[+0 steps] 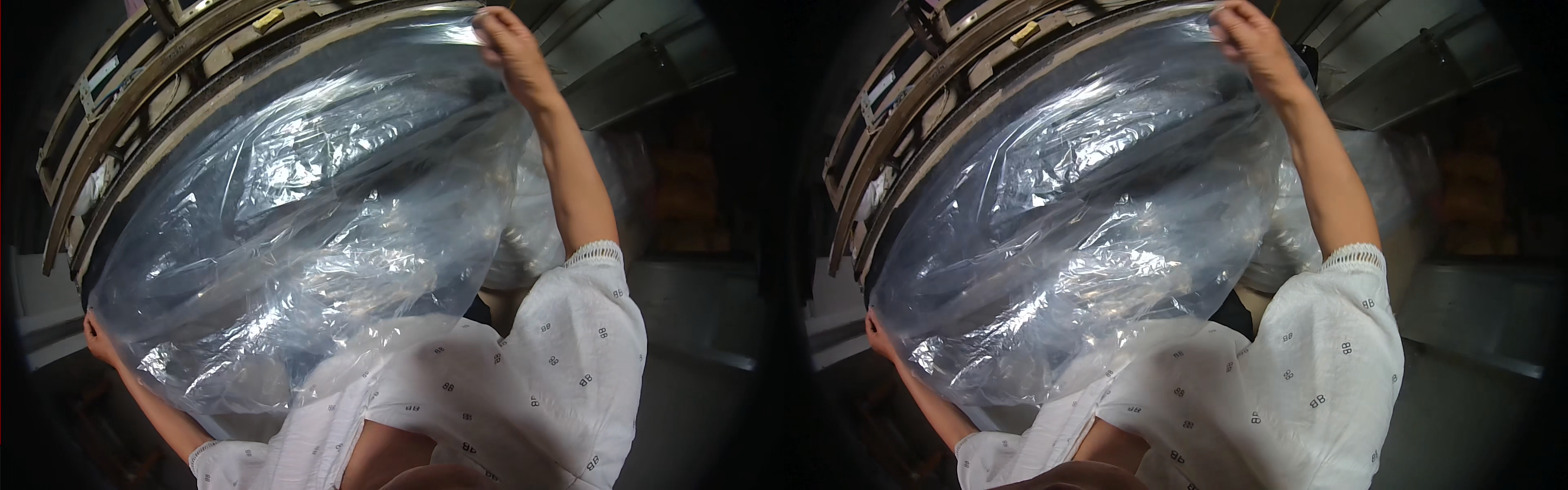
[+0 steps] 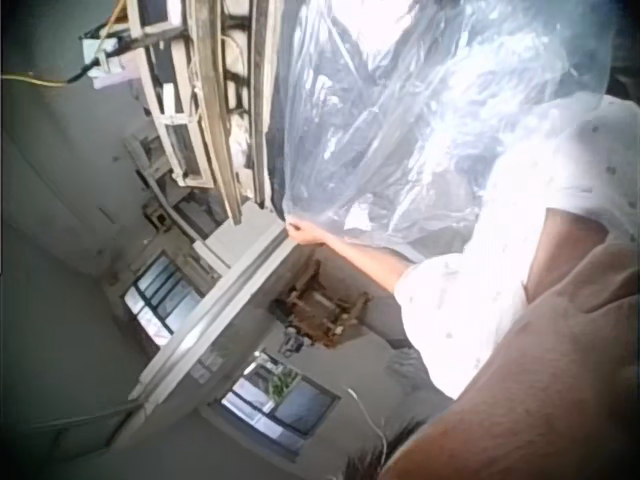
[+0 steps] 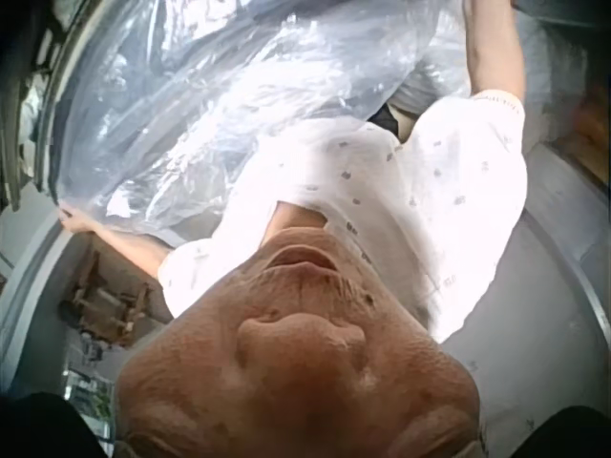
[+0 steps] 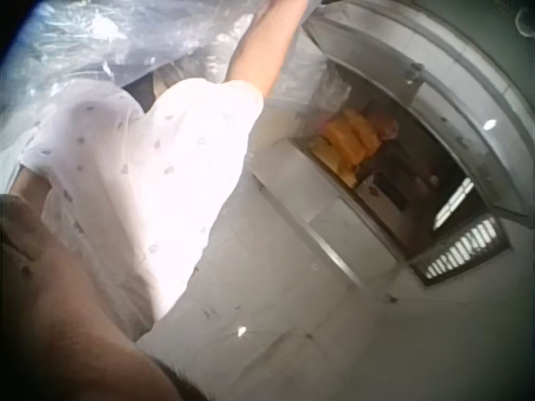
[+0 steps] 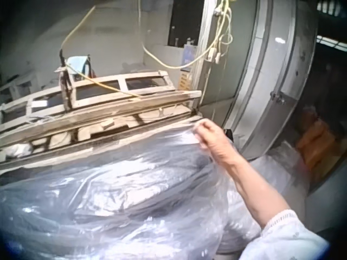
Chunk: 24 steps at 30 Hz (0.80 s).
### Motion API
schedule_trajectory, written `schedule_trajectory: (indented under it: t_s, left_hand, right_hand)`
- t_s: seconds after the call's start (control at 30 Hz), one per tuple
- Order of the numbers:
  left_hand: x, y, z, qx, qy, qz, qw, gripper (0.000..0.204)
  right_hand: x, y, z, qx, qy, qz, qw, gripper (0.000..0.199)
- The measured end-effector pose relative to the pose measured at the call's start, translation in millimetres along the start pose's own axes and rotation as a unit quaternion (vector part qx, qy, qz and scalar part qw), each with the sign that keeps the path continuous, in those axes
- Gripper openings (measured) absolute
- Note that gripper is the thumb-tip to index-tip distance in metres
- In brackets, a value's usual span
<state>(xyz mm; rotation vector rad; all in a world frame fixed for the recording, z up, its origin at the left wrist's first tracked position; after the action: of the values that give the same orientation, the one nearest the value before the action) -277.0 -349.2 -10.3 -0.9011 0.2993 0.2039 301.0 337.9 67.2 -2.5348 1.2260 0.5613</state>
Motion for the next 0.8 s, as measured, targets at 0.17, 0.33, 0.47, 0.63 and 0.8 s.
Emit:
schedule_trajectory:
  t_s: [0.17, 0.33, 0.47, 0.63, 0.8]
  left_hand:
    - [4, -4, 23, 0.019, 0.009, 0.004, 1.0, 0.032]
    - [0, -23, 14, 0.071, 0.028, 0.026, 0.997, 0.034]
    - [-18, -79, -25, 0.197, -0.03, -0.033, 0.979, 0.034]
    - [-6, -134, -61, 0.234, -0.142, -0.153, 0.95, 0.032]
    - [27, -146, -74, 0.144, -0.135, -0.217, 0.956, 0.022]
  right_hand:
    - [27, -30, 22, 0.3, -0.022, -0.095, 0.949, 0.021]
    - [21, -12, 30, 0.467, -0.024, -0.015, 0.884, 0.021]
    - [9, -1, 31, 0.508, -0.118, -0.027, 0.853, 0.022]
    - [-6, 10, 41, 0.506, -0.144, -0.006, 0.851, 0.022]
    - [-19, 11, 47, 0.53, -0.07, -0.014, 0.845, 0.022]
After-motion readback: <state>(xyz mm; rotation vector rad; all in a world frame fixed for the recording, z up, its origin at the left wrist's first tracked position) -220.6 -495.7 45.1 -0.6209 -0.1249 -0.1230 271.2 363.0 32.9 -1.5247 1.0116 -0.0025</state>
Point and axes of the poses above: each hand's wrist, its own x-axis away from the middle knuckle, its own y-axis out of the palm, z = x × y, the point moved 6 cm from there along -x, towards the middle knuckle, and after that the axes turned 15 degrees about -y, right-handed, at the moved point
